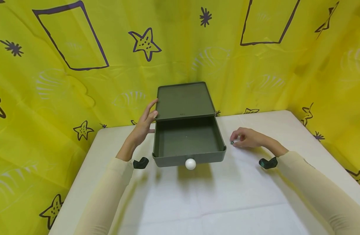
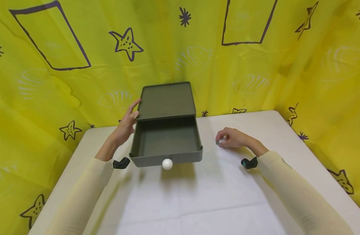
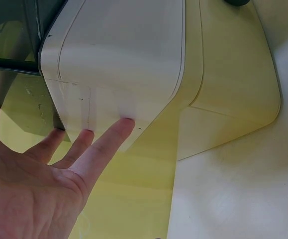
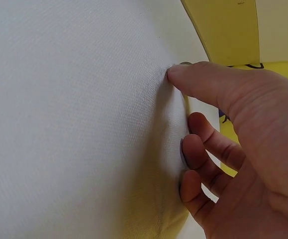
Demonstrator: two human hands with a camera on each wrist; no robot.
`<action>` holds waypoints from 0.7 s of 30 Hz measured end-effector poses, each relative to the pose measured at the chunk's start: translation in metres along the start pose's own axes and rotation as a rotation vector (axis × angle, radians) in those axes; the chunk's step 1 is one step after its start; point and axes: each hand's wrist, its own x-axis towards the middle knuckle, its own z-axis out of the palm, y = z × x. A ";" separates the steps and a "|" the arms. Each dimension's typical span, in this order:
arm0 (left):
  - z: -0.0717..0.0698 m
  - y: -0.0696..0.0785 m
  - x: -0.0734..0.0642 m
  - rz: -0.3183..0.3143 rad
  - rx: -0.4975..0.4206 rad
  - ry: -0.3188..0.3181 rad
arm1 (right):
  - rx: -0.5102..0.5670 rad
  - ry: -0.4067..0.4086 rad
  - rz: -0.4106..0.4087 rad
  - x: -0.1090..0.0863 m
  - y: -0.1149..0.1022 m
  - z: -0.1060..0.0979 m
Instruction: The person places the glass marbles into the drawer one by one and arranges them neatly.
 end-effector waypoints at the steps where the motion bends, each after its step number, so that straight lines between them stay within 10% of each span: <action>1: 0.000 0.000 0.000 0.000 -0.001 0.000 | -0.001 -0.003 0.001 0.000 0.000 0.000; 21: -0.001 -0.001 0.001 0.010 -0.005 -0.011 | -0.082 -0.115 0.009 0.007 -0.018 -0.021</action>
